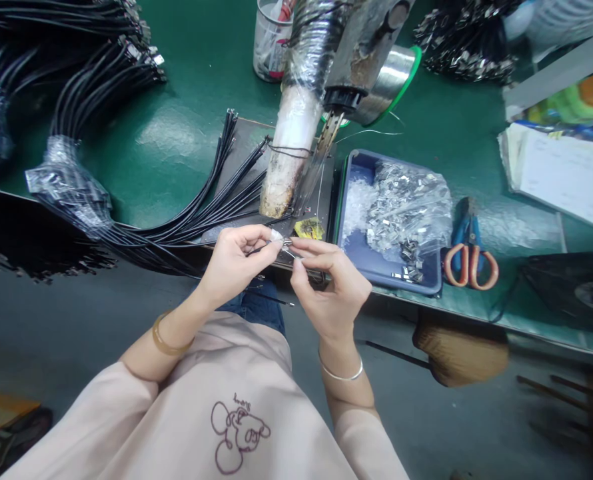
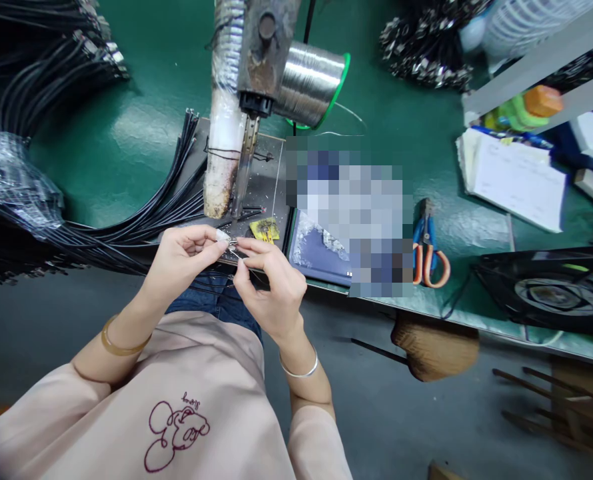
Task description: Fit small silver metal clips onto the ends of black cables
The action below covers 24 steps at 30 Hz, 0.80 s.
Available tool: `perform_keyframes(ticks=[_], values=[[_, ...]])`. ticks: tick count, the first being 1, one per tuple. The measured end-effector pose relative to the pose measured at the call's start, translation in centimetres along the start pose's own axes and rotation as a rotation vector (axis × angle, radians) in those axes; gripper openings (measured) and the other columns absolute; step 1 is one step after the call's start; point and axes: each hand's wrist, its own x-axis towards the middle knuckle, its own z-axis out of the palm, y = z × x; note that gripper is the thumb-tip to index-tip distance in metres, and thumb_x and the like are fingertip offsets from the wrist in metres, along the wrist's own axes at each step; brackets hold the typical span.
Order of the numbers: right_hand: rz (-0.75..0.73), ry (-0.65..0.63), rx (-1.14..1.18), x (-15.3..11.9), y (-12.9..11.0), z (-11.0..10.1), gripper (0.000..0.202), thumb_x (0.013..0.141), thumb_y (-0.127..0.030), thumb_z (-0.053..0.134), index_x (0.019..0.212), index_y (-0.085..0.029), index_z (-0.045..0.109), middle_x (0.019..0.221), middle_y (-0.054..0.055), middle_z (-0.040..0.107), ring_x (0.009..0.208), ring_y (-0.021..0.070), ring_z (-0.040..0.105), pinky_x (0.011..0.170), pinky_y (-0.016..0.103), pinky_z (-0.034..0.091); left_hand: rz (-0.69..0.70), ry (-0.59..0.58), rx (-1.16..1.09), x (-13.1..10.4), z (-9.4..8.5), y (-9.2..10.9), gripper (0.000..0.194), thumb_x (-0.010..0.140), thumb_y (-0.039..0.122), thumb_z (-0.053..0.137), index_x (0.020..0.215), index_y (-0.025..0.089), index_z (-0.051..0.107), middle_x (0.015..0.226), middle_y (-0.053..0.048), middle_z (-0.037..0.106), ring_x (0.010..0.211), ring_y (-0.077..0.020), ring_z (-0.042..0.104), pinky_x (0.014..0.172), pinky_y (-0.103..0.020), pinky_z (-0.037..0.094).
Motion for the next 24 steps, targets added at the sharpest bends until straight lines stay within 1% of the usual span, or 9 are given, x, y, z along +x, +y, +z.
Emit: perform_keyframes(ticks=[4, 9, 12, 15, 19, 24], values=[[-0.003, 0.005, -0.046, 0.12, 0.15, 0.09, 0.016, 0.088, -0.007, 0.067, 0.086, -0.022, 0.063, 0.097, 0.002, 0.079, 0.091, 0.0151, 0.078, 0.079, 0.028, 0.066, 0.004, 0.007, 0.013, 0.04, 0.11, -0.07, 0.016, 0.071, 0.028, 0.072, 0.067, 0.012, 0.07, 0.054, 0.003, 0.053, 0.051, -0.0062, 0.043, 0.049, -0.018, 0.035], [0.015, 0.038, -0.062, 0.43, 0.37, 0.46, 0.014, 0.09, -0.009, 0.067, 0.088, -0.022, 0.065, 0.096, 0.001, 0.079, 0.089, 0.0145, 0.077, 0.073, 0.025, 0.063, 0.04, 0.033, 0.033, 0.25, 0.3, 0.06, 0.017, 0.072, 0.028, 0.072, 0.066, 0.013, 0.069, 0.054, 0.003, 0.05, 0.05, -0.0058, 0.04, 0.047, -0.018, 0.033], [-0.007, 0.053, -0.069, 0.7, 0.26, 0.51, 0.014, 0.089, -0.009, 0.067, 0.088, -0.023, 0.065, 0.096, 0.001, 0.079, 0.09, 0.0144, 0.077, 0.074, 0.025, 0.062, 0.071, 0.033, 0.025, 0.33, 0.39, 0.31, 0.017, 0.073, 0.028, 0.071, 0.066, 0.013, 0.068, 0.056, 0.002, 0.053, 0.052, -0.0062, 0.042, 0.048, -0.018, 0.035], [-0.027, 0.048, -0.093, 0.8, 0.02, 0.39, 0.016, 0.088, -0.008, 0.067, 0.085, -0.023, 0.064, 0.097, 0.001, 0.079, 0.09, 0.0156, 0.077, 0.077, 0.028, 0.062, 0.075, 0.034, 0.026, 0.32, 0.36, 0.37, 0.016, 0.072, 0.027, 0.071, 0.066, 0.013, 0.068, 0.056, 0.002, 0.053, 0.052, -0.0063, 0.042, 0.048, -0.018, 0.035], [-0.027, 0.031, -0.085, 0.5, -0.05, 0.12, 0.017, 0.087, -0.008, 0.067, 0.083, -0.023, 0.062, 0.096, 0.001, 0.079, 0.09, 0.0167, 0.077, 0.081, 0.031, 0.062, 0.046, 0.0, 0.04, 0.17, 0.17, 0.01, 0.015, 0.072, 0.028, 0.072, 0.068, 0.013, 0.07, 0.055, 0.003, 0.053, 0.051, -0.0066, 0.042, 0.049, -0.018, 0.035], [-0.012, 0.017, -0.066, 0.15, -0.07, -0.25, 0.016, 0.087, -0.009, 0.067, 0.084, -0.023, 0.062, 0.097, 0.001, 0.08, 0.089, 0.0159, 0.078, 0.08, 0.029, 0.062, 0.046, -0.031, 0.08, -0.12, 0.02, -0.44, 0.015, 0.075, 0.028, 0.07, 0.072, 0.013, 0.069, 0.053, 0.005, 0.047, 0.05, -0.0065, 0.038, 0.05, -0.02, 0.033]])
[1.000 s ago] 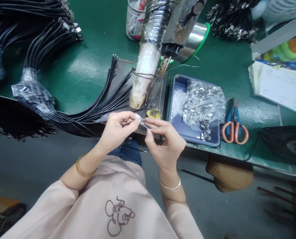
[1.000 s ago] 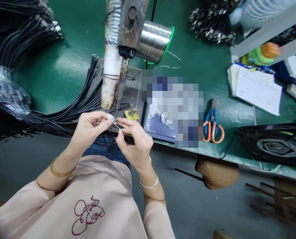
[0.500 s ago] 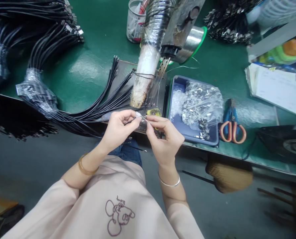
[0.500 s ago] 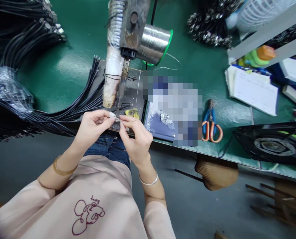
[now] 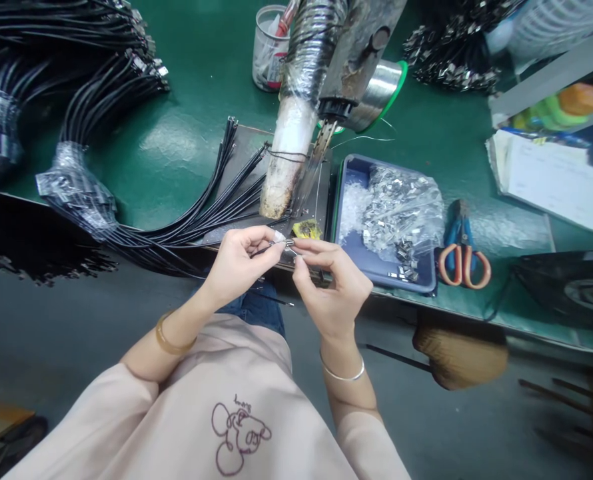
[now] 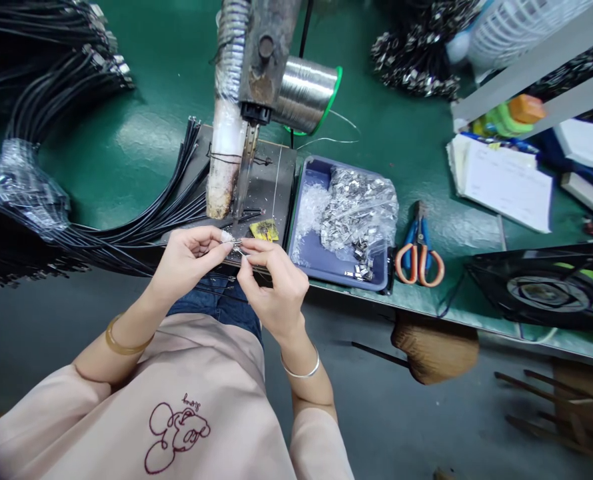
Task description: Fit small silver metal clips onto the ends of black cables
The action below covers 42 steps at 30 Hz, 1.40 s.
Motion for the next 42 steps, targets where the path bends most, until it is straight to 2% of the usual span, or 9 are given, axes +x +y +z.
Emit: perform_keyframes(ticks=[7, 11, 15, 17, 24, 28, 33, 38, 42], values=[[0.005, -0.026, -0.056, 0.3, -0.4, -0.5, 0.013, 0.09, -0.012, 0.065, 0.084, -0.023, 0.063, 0.092, 0.003, 0.08, 0.084, 0.0177, 0.078, 0.074, 0.031, 0.064, 0.005, -0.044, 0.043, -0.3, -0.1, -0.1, 0.015, 0.078, 0.028, 0.069, 0.07, 0.014, 0.068, 0.054, 0.005, 0.046, 0.051, -0.007, 0.036, 0.05, -0.021, 0.029], [0.043, -0.062, -0.055, -0.2, -0.6, -1.5, 0.011, 0.092, -0.014, 0.067, 0.087, -0.023, 0.066, 0.091, 0.001, 0.08, 0.076, 0.0144, 0.077, 0.067, 0.025, 0.062, -0.01, -0.175, 0.06, -1.0, -0.1, 0.3, 0.015, 0.078, 0.025, 0.065, 0.068, 0.014, 0.066, 0.055, 0.005, 0.045, 0.052, -0.0067, 0.032, 0.048, -0.02, 0.026], [0.059, 0.123, -0.128, -1.1, -0.9, -3.2, 0.005, 0.093, -0.02, 0.068, 0.096, -0.025, 0.069, 0.075, -0.004, 0.075, 0.049, 0.0094, 0.064, 0.048, 0.021, 0.049, -0.023, -0.369, 0.225, -2.1, -0.4, 0.2, 0.015, 0.08, 0.021, 0.063, 0.067, 0.013, 0.066, 0.054, 0.007, 0.035, 0.053, -0.0064, 0.027, 0.048, -0.02, 0.021], [0.052, 0.175, -0.243, -0.9, -0.8, -3.9, 0.007, 0.097, -0.026, 0.064, 0.097, -0.025, 0.071, 0.065, -0.005, 0.069, 0.043, 0.0087, 0.057, 0.046, 0.022, 0.043, -0.006, -0.446, 0.308, -2.7, -0.6, -0.1, 0.014, 0.08, 0.018, 0.061, 0.068, 0.013, 0.067, 0.054, 0.007, 0.035, 0.054, -0.0066, 0.027, 0.049, -0.02, 0.022], [0.13, -0.312, -0.628, 1.8, 0.9, -3.4, 0.063, 0.103, -0.062, 0.034, 0.085, -0.017, 0.074, 0.052, 0.003, 0.06, 0.049, 0.0157, 0.058, 0.051, 0.027, 0.03, -0.023, -0.472, 0.326, -3.8, -1.2, -0.4, 0.011, 0.074, 0.015, 0.06, 0.069, 0.012, 0.069, 0.054, 0.008, 0.029, 0.054, -0.0073, 0.024, 0.051, -0.02, 0.022], [0.209, -0.456, -0.719, 2.3, 1.6, -2.5, 0.067, 0.102, -0.066, 0.029, 0.077, -0.018, 0.068, 0.054, 0.007, 0.062, 0.05, 0.0192, 0.058, 0.053, 0.029, 0.022, -0.074, -0.439, 0.276, -4.3, -1.5, -0.1, 0.011, 0.074, 0.016, 0.062, 0.069, 0.012, 0.07, 0.054, 0.008, 0.031, 0.055, -0.0076, 0.024, 0.051, -0.021, 0.022], [0.28, -0.504, -0.706, 2.9, 1.2, -2.2, 0.05, 0.097, -0.059, 0.044, 0.068, -0.021, 0.06, 0.054, 0.005, 0.062, 0.049, 0.0188, 0.055, 0.054, 0.029, 0.022, -0.096, -0.433, 0.222, -4.9, -2.0, 0.4, 0.011, 0.074, 0.016, 0.064, 0.072, 0.011, 0.074, 0.054, 0.007, 0.034, 0.056, -0.0081, 0.027, 0.049, -0.02, 0.024], [0.306, -0.463, -0.636, 3.0, 0.7, -2.1, 0.036, 0.091, -0.047, 0.05, 0.065, -0.023, 0.054, 0.053, 0.003, 0.059, 0.049, 0.0174, 0.053, 0.054, 0.028, 0.023, -0.077, -0.482, 0.214, -5.3, -2.5, 1.3, 0.013, 0.075, 0.017, 0.065, 0.074, 0.01, 0.076, 0.06, 0.002, 0.055, 0.058, -0.0081, 0.037, 0.052, -0.019, 0.033], [0.308, -0.472, -0.61, 2.7, 0.8, -1.9, 0.036, 0.091, -0.047, 0.05, 0.064, -0.023, 0.052, 0.051, 0.001, 0.057, 0.047, 0.0167, 0.051, 0.053, 0.028, 0.023, -0.017, -0.477, 0.266, -5.5, -2.9, 1.6, 0.013, 0.076, 0.016, 0.067, 0.079, 0.01, 0.078, 0.062, 0.0, 0.059, 0.057, -0.0084, 0.04, 0.052, -0.02, 0.033]])
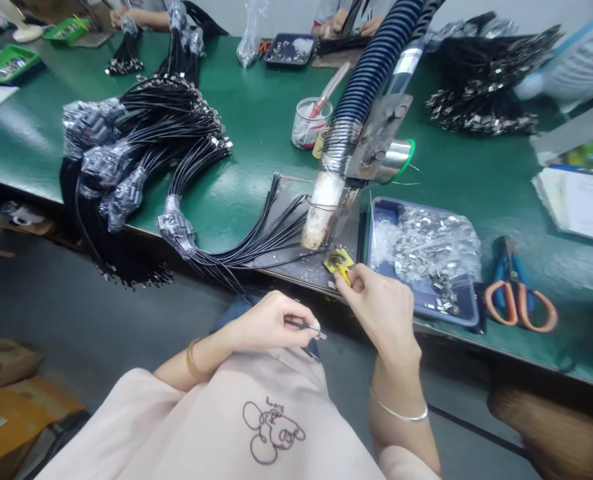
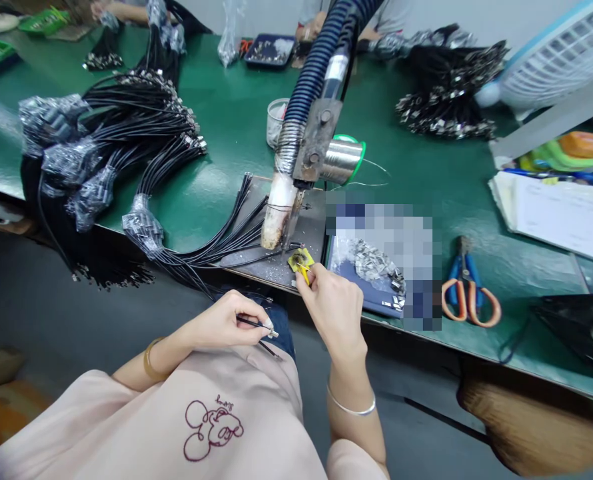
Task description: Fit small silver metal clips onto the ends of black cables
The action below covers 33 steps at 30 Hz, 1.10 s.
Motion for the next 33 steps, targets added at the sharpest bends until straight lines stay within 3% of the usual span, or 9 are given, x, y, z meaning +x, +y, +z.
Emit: perform_keyframes(ticks=[18, 26, 33], values=[[0.039, -0.006, 0.069, -0.2, -0.2, -0.4, 0.043, 0.088, -0.057, 0.043, 0.059, -0.024, 0.046, 0.046, 0.0, 0.048, 0.045, 0.0163, 0.046, 0.053, 0.028, 0.022, 0.069, 0.005, -0.019, 0.4, 0.4, -0.1, 0.011, 0.075, 0.013, 0.066, 0.073, 0.008, 0.076, 0.057, 0.003, 0.05, 0.054, -0.007, 0.037, 0.053, -0.02, 0.034], [0.015, 0.038, 0.088, -0.3, -0.3, -0.4, 0.056, 0.093, -0.067, 0.033, 0.058, -0.024, 0.046, 0.047, 0.001, 0.05, 0.044, 0.0153, 0.046, 0.052, 0.028, 0.023, 0.046, -0.011, -0.014, 0.3, 0.6, -0.6, 0.012, 0.075, 0.015, 0.069, 0.076, 0.009, 0.079, 0.057, 0.002, 0.056, 0.055, -0.0076, 0.038, 0.054, -0.02, 0.035], [0.005, 0.072, 0.076, -0.4, 0.3, 0.0, 0.043, 0.09, -0.054, 0.049, 0.06, -0.023, 0.049, 0.049, 0.0, 0.053, 0.046, 0.0147, 0.048, 0.053, 0.027, 0.024, 0.054, -0.002, -0.032, 0.5, 0.7, -1.0, 0.016, 0.076, 0.015, 0.064, 0.078, 0.008, 0.078, 0.068, -0.003, 0.07, 0.06, -0.0087, 0.051, 0.058, -0.018, 0.04]])
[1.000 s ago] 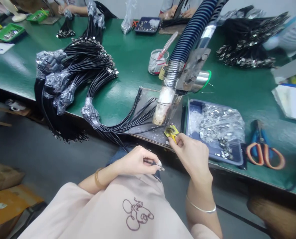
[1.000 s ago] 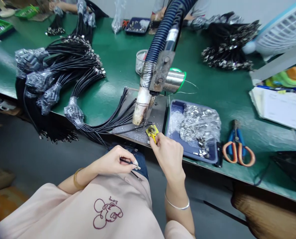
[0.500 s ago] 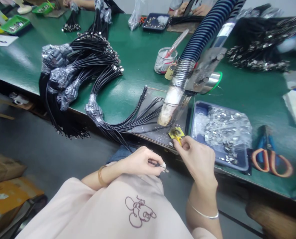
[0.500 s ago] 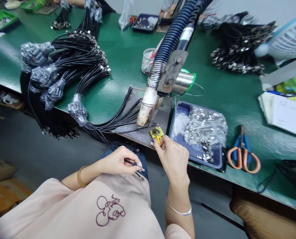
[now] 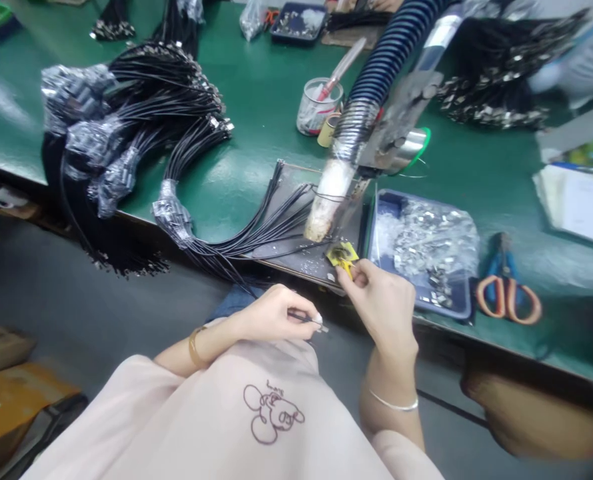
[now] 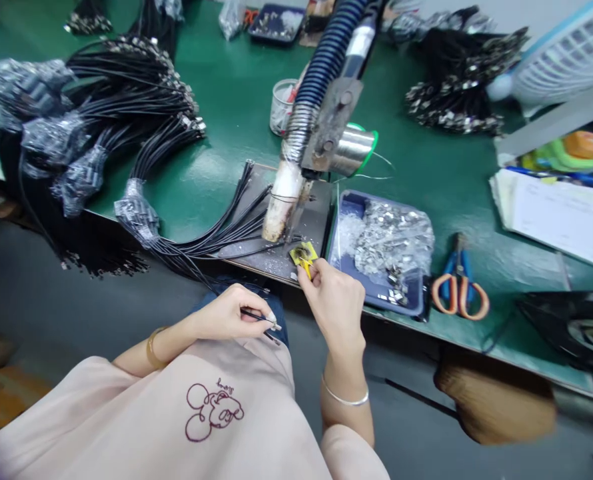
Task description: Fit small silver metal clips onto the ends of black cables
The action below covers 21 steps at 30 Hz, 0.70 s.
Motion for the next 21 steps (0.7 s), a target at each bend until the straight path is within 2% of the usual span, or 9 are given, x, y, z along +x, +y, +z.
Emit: perform_keyframes(ticks=[2, 6, 8, 10, 14, 17, 19, 21], values=[[0.0, 0.011, 0.013, -0.1, 0.0, -0.1, 0.038, 0.09, -0.049, 0.052, 0.061, -0.023, 0.05, 0.05, 0.0, 0.054, 0.047, 0.0143, 0.049, 0.054, 0.026, 0.026, 0.002, 0.014, 0.011, 0.1, 0.1, -0.1, 0.014, 0.076, 0.013, 0.064, 0.077, 0.009, 0.078, 0.062, -0.001, 0.064, 0.056, -0.0074, 0.045, 0.054, -0.018, 0.036], [-0.007, 0.045, 0.073, -0.2, -0.5, -0.2, 0.033, 0.087, -0.041, 0.058, 0.061, -0.023, 0.048, 0.05, -0.003, 0.051, 0.047, 0.0123, 0.048, 0.054, 0.025, 0.028, -0.051, 0.065, -0.094, 0.3, 0.1, 0.3, 0.013, 0.078, 0.017, 0.065, 0.071, 0.01, 0.074, 0.049, 0.007, 0.041, 0.05, -0.0049, 0.027, 0.047, -0.02, 0.024], [-0.013, 0.07, 0.131, -0.2, -0.9, -0.3, 0.032, 0.086, -0.037, 0.061, 0.061, -0.023, 0.047, 0.049, -0.005, 0.049, 0.046, 0.0106, 0.046, 0.054, 0.024, 0.03, -0.1, 0.102, -0.186, 0.4, -0.1, 0.6, 0.014, 0.078, 0.021, 0.067, 0.069, 0.011, 0.072, 0.048, 0.007, 0.038, 0.048, -0.0044, 0.025, 0.046, -0.019, 0.022], [-0.029, 0.098, 0.218, -0.3, -1.4, -0.3, 0.032, 0.086, -0.035, 0.063, 0.061, -0.022, 0.047, 0.049, -0.006, 0.047, 0.046, 0.0091, 0.044, 0.054, 0.023, 0.031, -0.144, 0.159, -0.273, 0.4, -0.4, 0.7, 0.016, 0.076, 0.025, 0.071, 0.068, 0.011, 0.072, 0.048, 0.006, 0.042, 0.047, -0.0045, 0.029, 0.045, -0.019, 0.024], [-0.082, 0.087, 0.443, -0.6, -2.0, -0.3, 0.033, 0.087, -0.035, 0.066, 0.062, -0.022, 0.048, 0.051, -0.008, 0.046, 0.045, 0.007, 0.04, 0.049, 0.02, 0.031, -0.186, 0.315, -0.387, 0.4, -1.3, 0.2, 0.024, 0.068, 0.034, 0.082, 0.065, 0.013, 0.072, 0.056, -0.001, 0.062, 0.05, -0.0074, 0.047, 0.048, -0.019, 0.038], [-0.098, 0.079, 0.481, -0.9, -2.0, -0.5, 0.033, 0.086, -0.033, 0.067, 0.061, -0.022, 0.048, 0.05, -0.009, 0.044, 0.044, 0.0064, 0.037, 0.046, 0.02, 0.03, -0.181, 0.42, -0.407, 0.2, -2.0, -0.4, 0.028, 0.067, 0.037, 0.085, 0.065, 0.013, 0.071, 0.053, 0.0, 0.062, 0.043, -0.0052, 0.045, 0.043, -0.018, 0.036], [-0.088, 0.152, 0.421, -1.1, -1.8, -0.7, 0.032, 0.086, -0.03, 0.067, 0.061, -0.022, 0.047, 0.05, -0.009, 0.043, 0.044, 0.0064, 0.039, 0.047, 0.02, 0.031, -0.183, 0.505, -0.344, 0.1, -2.3, -0.8, 0.029, 0.069, 0.039, 0.085, 0.068, 0.014, 0.07, 0.051, 0.002, 0.061, 0.037, -0.0039, 0.042, 0.037, -0.017, 0.031], [-0.091, 0.266, 0.364, -1.1, -1.7, -0.8, 0.032, 0.085, -0.027, 0.067, 0.061, -0.022, 0.046, 0.05, -0.009, 0.044, 0.044, 0.0062, 0.039, 0.048, 0.02, 0.032, -0.188, 0.567, -0.23, 0.1, -2.6, -1.2, 0.026, 0.074, 0.039, 0.082, 0.075, 0.014, 0.072, 0.051, 0.002, 0.063, 0.034, -0.0047, 0.045, 0.034, -0.016, 0.031]])
